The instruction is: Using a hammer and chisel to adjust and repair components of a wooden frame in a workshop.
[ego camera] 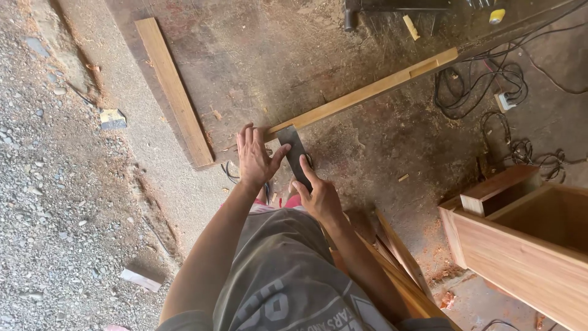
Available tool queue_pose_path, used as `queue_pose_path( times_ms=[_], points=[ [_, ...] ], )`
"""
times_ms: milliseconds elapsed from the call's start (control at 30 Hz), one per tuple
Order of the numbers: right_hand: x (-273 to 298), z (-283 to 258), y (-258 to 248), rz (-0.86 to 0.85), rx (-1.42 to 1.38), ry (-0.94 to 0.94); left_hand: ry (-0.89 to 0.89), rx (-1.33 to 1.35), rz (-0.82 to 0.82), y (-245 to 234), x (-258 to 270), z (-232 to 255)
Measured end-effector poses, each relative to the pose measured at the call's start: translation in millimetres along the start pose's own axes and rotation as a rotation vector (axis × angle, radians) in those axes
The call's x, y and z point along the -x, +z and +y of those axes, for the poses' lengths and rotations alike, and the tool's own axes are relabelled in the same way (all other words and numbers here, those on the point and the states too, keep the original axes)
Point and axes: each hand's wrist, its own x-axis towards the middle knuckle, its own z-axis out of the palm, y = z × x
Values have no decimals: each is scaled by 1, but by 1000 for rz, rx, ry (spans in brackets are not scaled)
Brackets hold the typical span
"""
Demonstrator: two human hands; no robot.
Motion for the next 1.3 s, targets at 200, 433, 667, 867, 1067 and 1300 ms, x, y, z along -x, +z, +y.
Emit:
queue_pose_path(
  times_ms=[200,433,667,867,1067,1300],
  points=[
    [1,-8,-15,-65,62,123,27,101,-73,-12,-2,0],
    [7,-12,-16,20,3,99,-1,91,77,-21,5,-7],
    [12,-11,4,-41,88,21,-103,122,-13,-12,9,-14],
    [5,-4,13,-32,87,50,-107,115,-4,-13,10,-14],
    [4,-4,-1,-1,21,-1,-102,114,-16,-14,7,-14],
    [5,-14,-11,1,-29,212,21,104,35,-13,8,-22]
  ],
)
